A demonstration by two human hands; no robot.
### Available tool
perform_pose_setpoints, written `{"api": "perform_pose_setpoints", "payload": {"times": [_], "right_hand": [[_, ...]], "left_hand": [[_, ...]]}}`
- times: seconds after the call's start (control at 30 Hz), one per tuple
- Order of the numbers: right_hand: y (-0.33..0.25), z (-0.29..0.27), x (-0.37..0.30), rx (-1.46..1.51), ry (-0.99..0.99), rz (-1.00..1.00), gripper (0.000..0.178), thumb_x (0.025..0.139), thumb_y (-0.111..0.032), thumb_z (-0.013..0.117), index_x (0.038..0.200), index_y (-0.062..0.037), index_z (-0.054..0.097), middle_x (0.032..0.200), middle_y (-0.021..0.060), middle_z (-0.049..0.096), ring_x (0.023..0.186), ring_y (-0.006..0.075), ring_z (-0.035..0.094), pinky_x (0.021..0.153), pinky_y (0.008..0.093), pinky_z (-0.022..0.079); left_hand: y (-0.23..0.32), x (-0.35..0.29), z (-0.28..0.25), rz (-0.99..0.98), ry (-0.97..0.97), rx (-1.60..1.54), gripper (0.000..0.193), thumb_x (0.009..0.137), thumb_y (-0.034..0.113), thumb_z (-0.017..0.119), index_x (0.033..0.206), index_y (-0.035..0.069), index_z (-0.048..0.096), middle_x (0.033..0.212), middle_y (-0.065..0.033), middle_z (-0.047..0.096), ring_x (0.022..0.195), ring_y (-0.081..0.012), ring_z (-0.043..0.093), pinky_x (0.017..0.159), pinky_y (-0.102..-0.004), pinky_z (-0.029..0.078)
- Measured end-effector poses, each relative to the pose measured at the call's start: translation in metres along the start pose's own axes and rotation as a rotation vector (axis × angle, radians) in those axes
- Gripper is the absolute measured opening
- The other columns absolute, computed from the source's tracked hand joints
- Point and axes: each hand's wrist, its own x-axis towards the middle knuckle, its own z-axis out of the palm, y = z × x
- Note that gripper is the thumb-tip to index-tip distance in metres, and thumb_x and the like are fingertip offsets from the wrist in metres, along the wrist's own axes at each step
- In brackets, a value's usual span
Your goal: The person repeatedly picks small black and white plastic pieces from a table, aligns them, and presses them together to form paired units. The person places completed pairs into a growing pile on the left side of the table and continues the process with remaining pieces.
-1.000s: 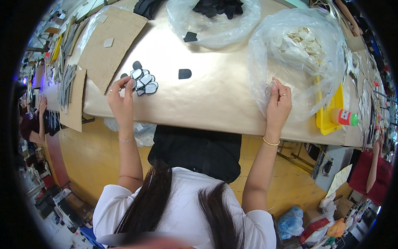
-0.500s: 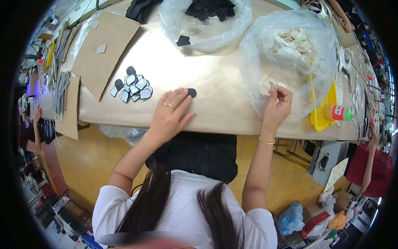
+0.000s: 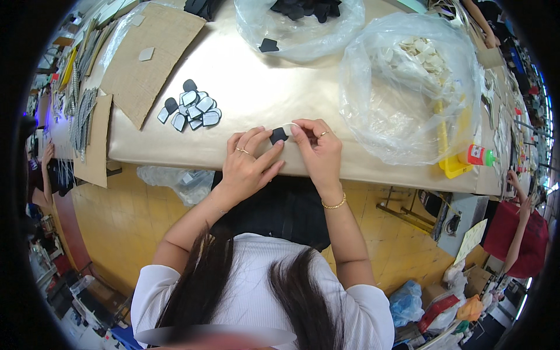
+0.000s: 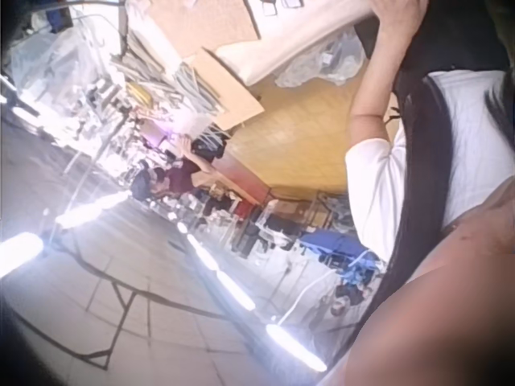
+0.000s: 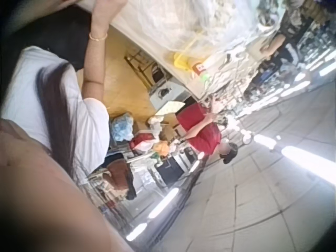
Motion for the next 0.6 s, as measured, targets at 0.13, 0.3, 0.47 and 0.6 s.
{"api": "perform_pose_setpoints", "payload": {"times": [0.13, 0.3, 0.47, 0.6], "right_hand": [[-0.007, -0.002, 0.002, -0.064, -0.083, 0.011, 0.014, 0.094, -0.010, 0.074, 0.101, 0.0027, 0.072, 0.086, 0.0027, 0.072, 0.074, 0.0071, 0.066, 0.070, 0.0218, 0.053], [-0.019, -0.003, 0.000, -0.102, -0.162, 0.063, 0.014, 0.093, -0.009, 0.075, 0.097, 0.0033, 0.072, 0.081, 0.0038, 0.073, 0.072, 0.0065, 0.067, 0.067, 0.0214, 0.053], [-0.016, 0.009, -0.004, -0.182, -0.095, 0.029, 0.013, 0.091, -0.010, 0.075, 0.090, 0.0023, 0.073, 0.074, 0.0081, 0.072, 0.061, 0.0090, 0.064, 0.058, 0.0250, 0.051], [-0.017, 0.008, -0.003, -0.257, -0.109, -0.004, 0.013, 0.089, -0.010, 0.076, 0.087, 0.0021, 0.072, 0.072, 0.0087, 0.071, 0.058, 0.0111, 0.063, 0.055, 0.0259, 0.049]], "left_hand": [[-0.002, -0.002, 0.003, 0.032, 0.068, -0.020, 0.033, 0.080, 0.020, 0.077, 0.110, 0.008, 0.069, 0.123, -0.0115, 0.063, 0.118, -0.0289, 0.060, 0.100, -0.0471, 0.043], [-0.002, -0.006, 0.001, -0.020, 0.100, -0.083, 0.029, 0.077, 0.010, 0.078, 0.105, 0.007, 0.070, 0.122, -0.0091, 0.066, 0.117, -0.0286, 0.062, 0.100, -0.0460, 0.044], [-0.005, -0.006, -0.001, -0.032, 0.099, -0.138, 0.027, 0.077, 0.007, 0.077, 0.103, 0.006, 0.069, 0.119, -0.0089, 0.066, 0.116, -0.0283, 0.062, 0.098, -0.0458, 0.046], [-0.006, -0.005, -0.002, -0.032, 0.077, -0.136, 0.028, 0.076, 0.006, 0.077, 0.102, 0.006, 0.070, 0.120, -0.0086, 0.066, 0.116, -0.0282, 0.062, 0.098, -0.0459, 0.046]]}}
